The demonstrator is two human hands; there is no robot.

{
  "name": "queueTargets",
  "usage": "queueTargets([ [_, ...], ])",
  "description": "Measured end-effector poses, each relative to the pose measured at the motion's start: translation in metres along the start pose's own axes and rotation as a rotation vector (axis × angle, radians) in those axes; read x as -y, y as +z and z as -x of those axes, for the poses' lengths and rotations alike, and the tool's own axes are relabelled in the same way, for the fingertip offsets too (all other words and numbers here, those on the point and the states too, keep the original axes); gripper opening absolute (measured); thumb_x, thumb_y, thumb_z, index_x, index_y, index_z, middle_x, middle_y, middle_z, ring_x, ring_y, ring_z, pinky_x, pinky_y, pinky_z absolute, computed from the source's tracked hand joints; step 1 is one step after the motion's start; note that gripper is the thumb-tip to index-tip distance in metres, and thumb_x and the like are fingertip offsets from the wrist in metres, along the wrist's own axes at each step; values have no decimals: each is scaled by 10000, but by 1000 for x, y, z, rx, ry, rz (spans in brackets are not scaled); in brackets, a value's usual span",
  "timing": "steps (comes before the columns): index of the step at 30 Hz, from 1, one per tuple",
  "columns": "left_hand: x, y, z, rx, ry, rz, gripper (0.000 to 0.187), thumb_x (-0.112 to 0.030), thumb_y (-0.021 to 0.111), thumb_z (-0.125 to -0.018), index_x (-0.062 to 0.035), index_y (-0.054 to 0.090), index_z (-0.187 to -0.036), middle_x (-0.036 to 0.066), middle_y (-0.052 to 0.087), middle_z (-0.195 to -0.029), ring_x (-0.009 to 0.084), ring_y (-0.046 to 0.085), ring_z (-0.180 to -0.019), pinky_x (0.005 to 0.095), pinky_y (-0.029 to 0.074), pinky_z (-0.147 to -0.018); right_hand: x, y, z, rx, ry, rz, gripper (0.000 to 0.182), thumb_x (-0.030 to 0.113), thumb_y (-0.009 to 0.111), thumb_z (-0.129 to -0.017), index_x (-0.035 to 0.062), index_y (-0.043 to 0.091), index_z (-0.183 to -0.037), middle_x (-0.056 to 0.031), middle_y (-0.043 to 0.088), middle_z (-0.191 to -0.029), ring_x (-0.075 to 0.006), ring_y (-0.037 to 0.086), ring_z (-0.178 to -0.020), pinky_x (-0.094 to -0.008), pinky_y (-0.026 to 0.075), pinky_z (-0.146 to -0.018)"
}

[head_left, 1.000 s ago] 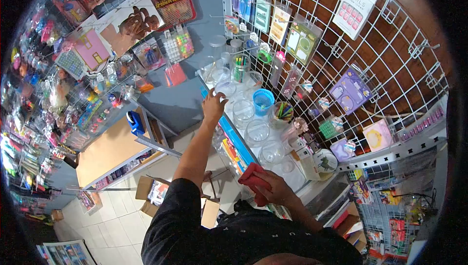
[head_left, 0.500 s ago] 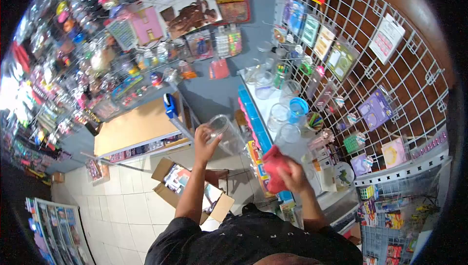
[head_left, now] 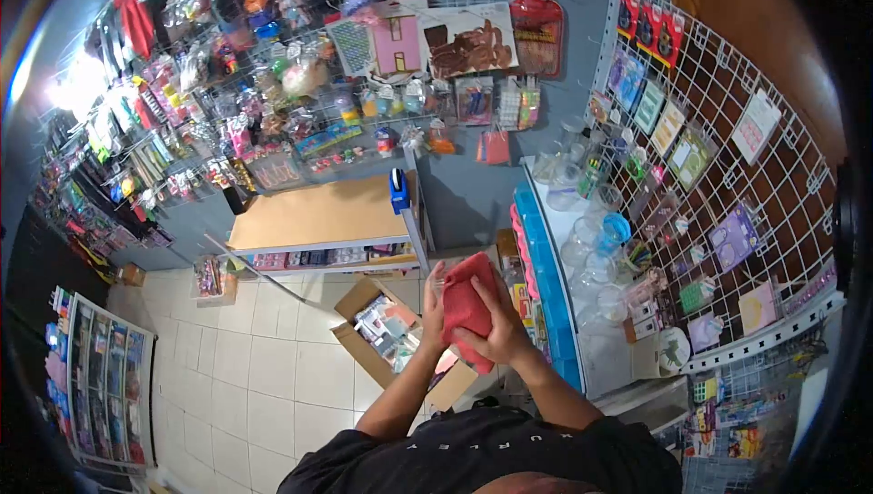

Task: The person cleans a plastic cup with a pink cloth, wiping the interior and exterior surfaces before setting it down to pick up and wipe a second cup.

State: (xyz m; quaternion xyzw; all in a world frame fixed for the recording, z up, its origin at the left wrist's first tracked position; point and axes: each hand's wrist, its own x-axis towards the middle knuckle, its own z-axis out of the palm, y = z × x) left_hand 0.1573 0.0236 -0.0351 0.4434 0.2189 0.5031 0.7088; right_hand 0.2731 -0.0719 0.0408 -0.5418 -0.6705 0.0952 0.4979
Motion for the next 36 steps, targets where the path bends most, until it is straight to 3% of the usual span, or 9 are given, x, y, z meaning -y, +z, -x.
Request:
queueTargets([
  [6,-45,-25,11,195,55,6,954,-353,799,-772,-24,281,-1502,149,447,-1425,272,430,-1332,390,359,-1116,6,29,5,-44,167,-328,812,247,693,-869,33,252,-1517,-271,330,-1504,-406,348,-1396,-441,284,-1149],
  [11,-61,-34,24,218,32,181,1038,-396,809,-723,-15,249,-1509,169,402,-1447,296,468,-1313,414,481,-1021,8,48,19,-135,378,-507,447,256,507,-1002,4,487,-1371,-160,537,-1355,-288,500,-1254,-378,353,-1078],
  [15,-76,-45,32,139,70,253,1017,-376,793,-755,-15,223,-1516,183,401,-1444,342,531,-1249,443,505,-991,22,73,23,-206,377,-509,381,236,542,-993,2,556,-1294,-159,601,-1261,-275,556,-1189,-373,415,-1009],
  [18,-77,-63,31,41,125,229,999,-371,783,-770,-17,222,-1518,186,401,-1440,333,521,-1257,452,478,-1021,48,86,27,-81,146,-197,795,219,728,-851,-41,307,-1472,-213,504,-1373,-288,518,-1259,-373,413,-1048],
  [21,-80,-72,36,102,146,63,889,-271,721,-834,-22,218,-1523,194,381,-1465,292,429,-1334,410,375,-1100,67,87,21,-94,71,-46,967,254,802,-767,-56,244,-1493,-252,478,-1391,-322,499,-1294,-388,407,-1064],
  [26,-98,-66,45,152,156,-59,842,-208,693,-848,-20,214,-1515,181,376,-1473,283,365,-1375,403,258,-1159,71,74,13,-4,200,-194,889,236,774,-797,-35,283,-1488,-233,494,-1386,-310,534,-1256,-377,428,-1042],
  [28,-104,-65,44,148,171,-37,838,-203,689,-845,-20,216,-1512,177,382,-1468,277,387,-1357,396,328,-1128,73,75,13,7,226,-208,868,230,766,-807,-31,292,-1485,-225,500,-1382,-298,535,-1250,-373,434,-1032],
  [33,-104,-77,39,91,205,54,820,-224,680,-856,-27,228,-1511,175,368,-1474,281,399,-1345,416,451,-1041,77,80,13,-176,306,-224,326,153,681,-904,-8,631,-1182,-126,696,-1054,-216,675,-967,-326,517,-859],
  [36,-113,-79,43,50,168,238,810,-247,682,-864,-45,242,-1513,181,354,-1479,319,437,-1322,457,483,-1005,87,87,11,-173,239,-232,481,218,729,-872,-12,571,-1264,-152,663,-1134,-244,648,-1030,-342,496,-909],
])
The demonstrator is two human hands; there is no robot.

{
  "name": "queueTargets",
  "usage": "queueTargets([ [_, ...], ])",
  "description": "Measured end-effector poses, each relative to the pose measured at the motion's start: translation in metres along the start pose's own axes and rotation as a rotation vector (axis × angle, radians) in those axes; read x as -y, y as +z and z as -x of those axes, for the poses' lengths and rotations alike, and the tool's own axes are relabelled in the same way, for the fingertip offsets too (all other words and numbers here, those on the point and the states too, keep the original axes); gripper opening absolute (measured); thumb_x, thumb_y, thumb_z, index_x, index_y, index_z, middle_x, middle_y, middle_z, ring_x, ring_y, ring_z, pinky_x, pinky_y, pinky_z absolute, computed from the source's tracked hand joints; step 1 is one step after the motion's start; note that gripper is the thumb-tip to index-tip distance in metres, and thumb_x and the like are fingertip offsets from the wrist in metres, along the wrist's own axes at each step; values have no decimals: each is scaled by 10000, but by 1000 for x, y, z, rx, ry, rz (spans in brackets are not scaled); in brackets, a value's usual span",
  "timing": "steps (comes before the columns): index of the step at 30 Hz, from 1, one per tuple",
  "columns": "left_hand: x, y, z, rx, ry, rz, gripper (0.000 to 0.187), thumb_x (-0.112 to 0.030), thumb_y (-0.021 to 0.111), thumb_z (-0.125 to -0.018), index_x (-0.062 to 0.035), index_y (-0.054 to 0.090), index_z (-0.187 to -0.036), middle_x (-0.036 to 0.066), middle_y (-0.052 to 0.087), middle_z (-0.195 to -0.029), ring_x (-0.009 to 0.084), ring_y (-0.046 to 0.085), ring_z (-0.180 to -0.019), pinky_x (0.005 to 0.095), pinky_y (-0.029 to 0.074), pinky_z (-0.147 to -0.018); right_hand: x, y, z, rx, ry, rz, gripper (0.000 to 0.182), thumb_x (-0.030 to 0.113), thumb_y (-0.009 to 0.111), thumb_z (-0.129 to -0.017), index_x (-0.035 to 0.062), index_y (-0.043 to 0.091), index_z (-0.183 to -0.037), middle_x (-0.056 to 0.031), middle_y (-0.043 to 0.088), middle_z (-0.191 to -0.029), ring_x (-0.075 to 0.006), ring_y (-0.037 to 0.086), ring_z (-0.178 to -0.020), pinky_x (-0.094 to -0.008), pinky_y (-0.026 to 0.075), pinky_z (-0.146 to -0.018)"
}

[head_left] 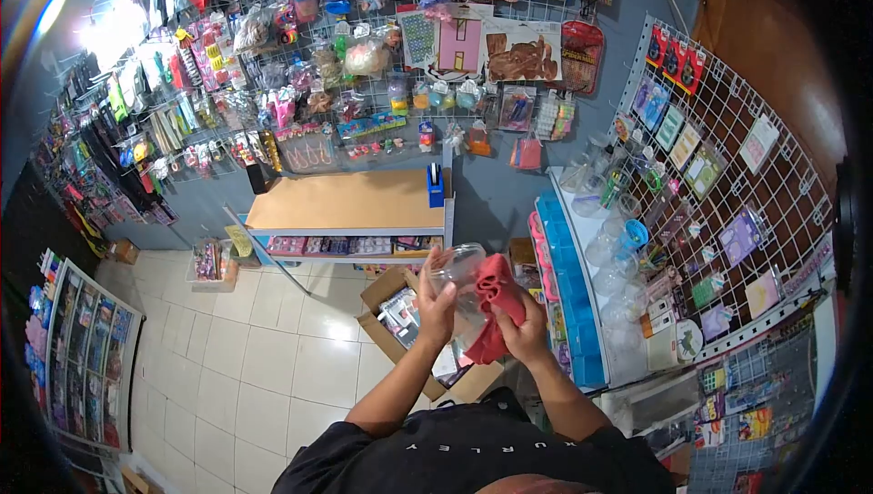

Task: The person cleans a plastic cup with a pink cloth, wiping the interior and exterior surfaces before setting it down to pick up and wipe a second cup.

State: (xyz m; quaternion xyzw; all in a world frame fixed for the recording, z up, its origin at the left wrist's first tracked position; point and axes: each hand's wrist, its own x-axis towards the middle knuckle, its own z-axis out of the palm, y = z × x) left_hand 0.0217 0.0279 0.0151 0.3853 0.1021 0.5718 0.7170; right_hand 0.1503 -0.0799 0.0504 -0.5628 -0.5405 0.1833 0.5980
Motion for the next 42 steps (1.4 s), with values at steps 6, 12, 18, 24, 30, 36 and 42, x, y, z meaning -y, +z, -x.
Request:
queueTargets([
  [6,-16,-16,-7,119,-2,158,986,-416,777,-778,-124,177,-1505,196,315,-1496,407,492,-1269,508,494,-978,-10,25,22,178,-2,-242,895,316,797,-791,-19,307,-1462,-156,500,-1346,-270,506,-1237,-379,395,-1054],
  [12,11,-48,-7,20,-64,-107,723,-459,667,-897,-103,314,-1418,166,408,-1439,347,506,-1264,475,460,-1001,-2,25,17,49,34,-71,785,282,824,-767,-6,431,-1383,-131,572,-1210,-252,575,-1085,-362,462,-930],
  [18,-9,-27,6,-78,-320,-8,659,-527,463,-985,-63,347,-1439,151,500,-1346,300,480,-1271,498,424,-1025,-2,15,17,21,-269,368,585,239,815,-747,23,595,-1244,-164,621,-1086,-363,607,-974,-435,489,-842],
  [24,-1,-29,16,289,-219,-494,761,-385,638,-924,-12,265,-1473,167,458,-1410,267,530,-1245,410,443,-1051,22,14,21,106,-237,388,800,253,735,-816,114,358,-1507,-357,274,-1478,-527,316,-1365,-533,324,-1110],
  [30,22,-25,37,243,-457,16,788,-429,658,-896,-25,288,-1463,134,490,-1371,225,544,-1216,386,479,-994,14,-5,-4,62,-178,-37,743,290,654,-900,29,308,-1504,-240,361,-1487,-385,354,-1385,-450,288,-1136],
  [36,-12,4,21,200,-223,-5,731,-413,646,-904,-41,318,-1441,162,532,-1313,261,609,-1086,407,514,-911,0,4,12,178,47,-192,850,407,682,-885,-23,254,-1481,-239,423,-1389,-371,418,-1310,-437,309,-1112],
  [42,-7,-10,-1,-68,-181,-107,582,-346,576,-971,-19,368,-1405,165,552,-1262,264,595,-1120,381,502,-966,16,27,29,247,-287,483,895,297,774,-787,150,298,-1531,-326,105,-1564,-521,154,-1437,-555,196,-1167],
])
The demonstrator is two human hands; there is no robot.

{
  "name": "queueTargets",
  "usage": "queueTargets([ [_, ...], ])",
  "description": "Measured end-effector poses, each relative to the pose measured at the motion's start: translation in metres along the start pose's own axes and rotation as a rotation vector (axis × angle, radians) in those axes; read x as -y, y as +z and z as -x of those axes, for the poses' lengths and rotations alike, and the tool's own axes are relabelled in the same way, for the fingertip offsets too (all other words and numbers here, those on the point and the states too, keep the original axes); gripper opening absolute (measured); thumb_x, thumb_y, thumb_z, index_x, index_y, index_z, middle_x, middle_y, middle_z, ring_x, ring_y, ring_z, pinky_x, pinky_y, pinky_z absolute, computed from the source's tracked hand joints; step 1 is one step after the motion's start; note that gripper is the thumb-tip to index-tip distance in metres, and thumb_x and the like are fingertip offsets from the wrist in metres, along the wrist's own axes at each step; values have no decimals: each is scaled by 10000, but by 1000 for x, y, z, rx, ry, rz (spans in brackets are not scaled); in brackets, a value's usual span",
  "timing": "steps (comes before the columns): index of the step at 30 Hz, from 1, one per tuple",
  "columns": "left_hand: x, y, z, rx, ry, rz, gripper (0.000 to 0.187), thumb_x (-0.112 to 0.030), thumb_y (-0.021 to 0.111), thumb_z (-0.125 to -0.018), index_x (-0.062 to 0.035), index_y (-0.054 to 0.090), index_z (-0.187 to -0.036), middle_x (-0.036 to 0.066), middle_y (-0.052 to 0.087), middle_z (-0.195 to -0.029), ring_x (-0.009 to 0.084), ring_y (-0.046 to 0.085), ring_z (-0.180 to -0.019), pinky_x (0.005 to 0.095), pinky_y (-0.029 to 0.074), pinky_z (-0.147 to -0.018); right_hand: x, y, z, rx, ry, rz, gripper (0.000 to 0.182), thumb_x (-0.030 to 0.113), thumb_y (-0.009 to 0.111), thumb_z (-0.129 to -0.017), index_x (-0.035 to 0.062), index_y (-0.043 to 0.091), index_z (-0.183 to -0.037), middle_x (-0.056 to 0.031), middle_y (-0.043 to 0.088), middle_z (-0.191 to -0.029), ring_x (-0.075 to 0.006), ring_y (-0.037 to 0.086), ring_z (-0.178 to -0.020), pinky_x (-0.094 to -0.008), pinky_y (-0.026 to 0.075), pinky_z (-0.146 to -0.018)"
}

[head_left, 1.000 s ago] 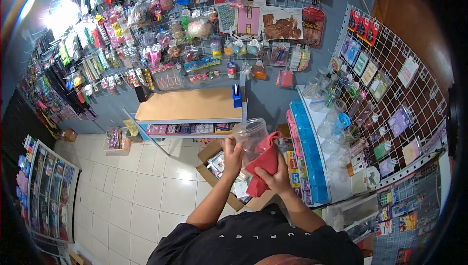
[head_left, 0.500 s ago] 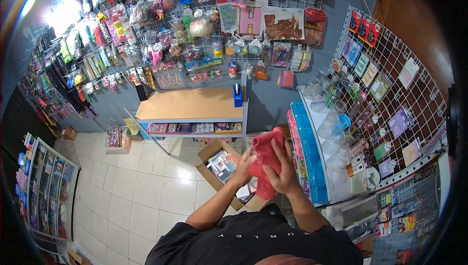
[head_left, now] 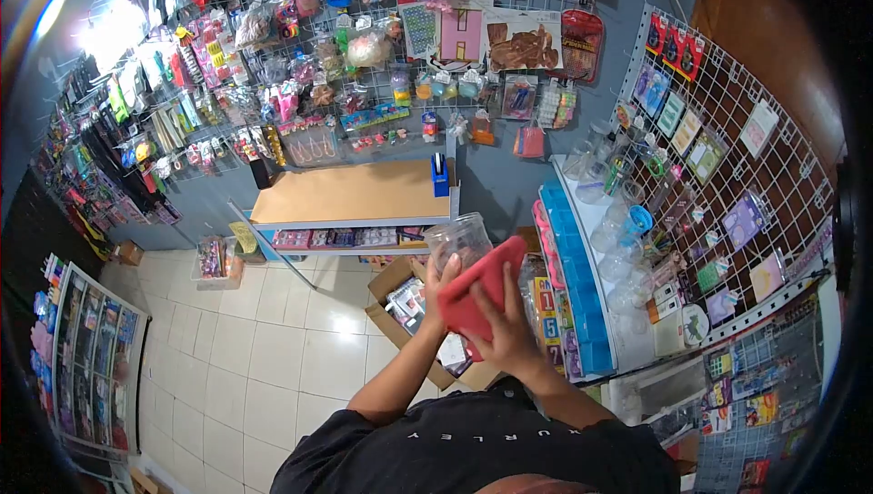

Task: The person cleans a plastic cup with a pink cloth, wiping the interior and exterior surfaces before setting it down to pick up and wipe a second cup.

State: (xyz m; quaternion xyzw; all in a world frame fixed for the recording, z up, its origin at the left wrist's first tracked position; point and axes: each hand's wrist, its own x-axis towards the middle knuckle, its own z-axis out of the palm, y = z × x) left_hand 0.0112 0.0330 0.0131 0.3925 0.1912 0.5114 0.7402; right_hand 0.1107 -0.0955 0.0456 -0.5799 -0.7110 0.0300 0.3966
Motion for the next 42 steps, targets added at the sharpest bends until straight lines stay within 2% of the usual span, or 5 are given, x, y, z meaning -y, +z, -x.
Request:
queueTargets([
  [7,17,-17,4,261,85,-318,449,-127,560,-972,-20,421,-1385,149,568,-1265,212,615,-1085,376,514,-963,-10,-19,-16,-81,-62,-205,685,464,656,-881,166,458,-1465,-292,48,-1596,-508,152,-1449,-547,194,-1164],
  [12,11,-10,21,383,-230,270,773,-501,631,-867,-22,380,-1418,135,501,-1378,244,561,-1200,407,471,-1008,-31,-21,-20,-164,-104,-416,889,603,583,-889,53,285,-1520,-318,190,-1552,-454,246,-1438,-521,217,-1155],
  [23,15,-25,7,341,-96,28,870,-671,500,-887,-25,342,-1448,175,480,-1403,311,477,-1298,456,350,-1119,-11,-11,-7,-262,104,-279,621,174,721,-860,-31,451,-1380,-238,591,-1261,-372,607,-1143,-401,478,-959],
  [29,4,-21,2,141,-126,6,601,-463,468,-997,-43,392,-1420,137,506,-1361,267,474,-1279,405,363,-1087,-14,-29,-12,-339,105,-135,437,-10,709,-706,41,692,-1139,-182,695,-1078,-350,668,-1019,-396,532,-870],
  [42,4,-4,19,175,-138,-210,788,-145,732,-871,-37,265,-1496,137,513,-1349,235,576,-1140,354,493,-954,-35,-32,-9,-365,88,-267,613,120,627,-848,31,442,-1426,-276,472,-1399,-417,461,-1311,-445,371,-1090],
])
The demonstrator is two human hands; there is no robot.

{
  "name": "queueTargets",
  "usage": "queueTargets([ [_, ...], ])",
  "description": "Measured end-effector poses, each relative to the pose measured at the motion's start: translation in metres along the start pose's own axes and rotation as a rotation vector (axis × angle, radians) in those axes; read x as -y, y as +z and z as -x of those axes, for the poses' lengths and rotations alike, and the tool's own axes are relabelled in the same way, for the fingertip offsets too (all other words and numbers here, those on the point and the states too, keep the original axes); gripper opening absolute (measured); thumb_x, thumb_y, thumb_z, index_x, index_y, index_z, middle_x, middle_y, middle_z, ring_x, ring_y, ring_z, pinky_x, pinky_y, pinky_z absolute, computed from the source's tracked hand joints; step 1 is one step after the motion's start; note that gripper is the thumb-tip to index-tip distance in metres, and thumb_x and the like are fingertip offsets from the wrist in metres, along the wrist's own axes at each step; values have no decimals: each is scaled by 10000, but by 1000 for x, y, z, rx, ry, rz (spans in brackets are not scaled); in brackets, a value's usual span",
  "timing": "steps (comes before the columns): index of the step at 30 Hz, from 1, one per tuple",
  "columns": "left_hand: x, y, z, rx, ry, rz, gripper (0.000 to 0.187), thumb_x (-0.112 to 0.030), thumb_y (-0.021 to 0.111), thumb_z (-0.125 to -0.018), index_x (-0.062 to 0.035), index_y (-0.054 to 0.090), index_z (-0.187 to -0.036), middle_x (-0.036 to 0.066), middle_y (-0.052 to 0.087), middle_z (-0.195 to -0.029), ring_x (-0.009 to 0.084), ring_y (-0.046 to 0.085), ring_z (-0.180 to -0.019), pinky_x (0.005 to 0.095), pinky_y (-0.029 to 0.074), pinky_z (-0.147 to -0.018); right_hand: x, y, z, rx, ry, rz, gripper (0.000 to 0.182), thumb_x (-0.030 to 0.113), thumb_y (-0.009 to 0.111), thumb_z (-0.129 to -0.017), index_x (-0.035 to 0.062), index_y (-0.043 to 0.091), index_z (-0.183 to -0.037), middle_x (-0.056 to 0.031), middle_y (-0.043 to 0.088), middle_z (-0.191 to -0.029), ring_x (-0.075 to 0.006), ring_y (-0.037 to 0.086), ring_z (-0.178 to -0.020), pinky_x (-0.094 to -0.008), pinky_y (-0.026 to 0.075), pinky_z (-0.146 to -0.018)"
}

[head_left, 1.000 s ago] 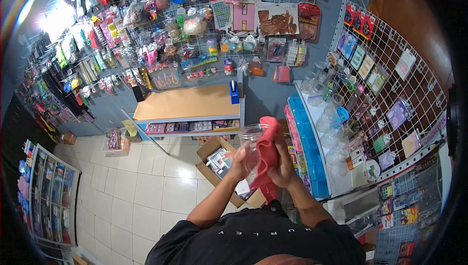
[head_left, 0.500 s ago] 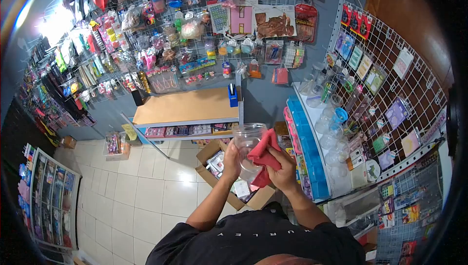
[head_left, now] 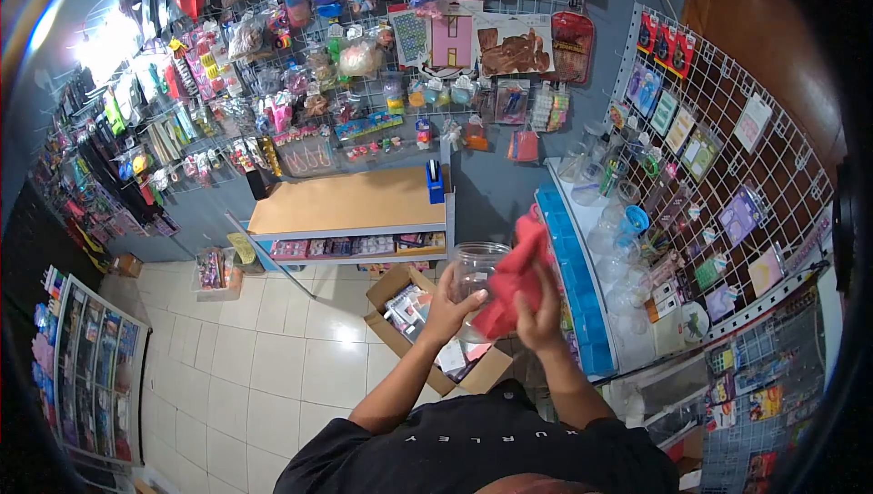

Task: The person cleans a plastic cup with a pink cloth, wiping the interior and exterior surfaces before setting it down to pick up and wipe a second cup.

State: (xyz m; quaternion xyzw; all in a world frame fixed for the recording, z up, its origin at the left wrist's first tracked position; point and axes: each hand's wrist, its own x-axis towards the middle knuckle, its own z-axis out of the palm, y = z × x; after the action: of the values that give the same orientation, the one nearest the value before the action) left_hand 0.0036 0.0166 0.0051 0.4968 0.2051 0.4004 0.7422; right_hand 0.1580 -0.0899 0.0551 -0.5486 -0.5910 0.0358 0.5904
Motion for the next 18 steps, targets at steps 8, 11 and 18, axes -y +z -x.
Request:
queueTargets([
  [8,-8,6,4,203,418,-412,1024,-148,892,-627,-14,335,-1476,147,487,-1423,245,529,-1257,383,417,-1060,10,1,-13,42,-106,259,585,530,733,-770,9,671,-1028,-220,627,-1074,-437,567,-1148,-492,395,-1047],
  [11,-23,12,13,214,391,-497,1013,-222,903,-628,-14,365,-1460,155,519,-1393,245,522,-1273,380,418,-1060,21,-7,-22,70,-276,365,526,521,736,-772,11,683,-888,-184,647,-966,-389,594,-1062,-486,444,-951],
  [18,-48,20,16,264,211,-657,935,-266,871,-684,-19,386,-1445,143,575,-1326,224,568,-1209,369,450,-1015,10,-13,-26,87,-386,277,559,543,696,-804,26,580,-628,-126,561,-636,-312,602,-655,-438,474,-749],
])
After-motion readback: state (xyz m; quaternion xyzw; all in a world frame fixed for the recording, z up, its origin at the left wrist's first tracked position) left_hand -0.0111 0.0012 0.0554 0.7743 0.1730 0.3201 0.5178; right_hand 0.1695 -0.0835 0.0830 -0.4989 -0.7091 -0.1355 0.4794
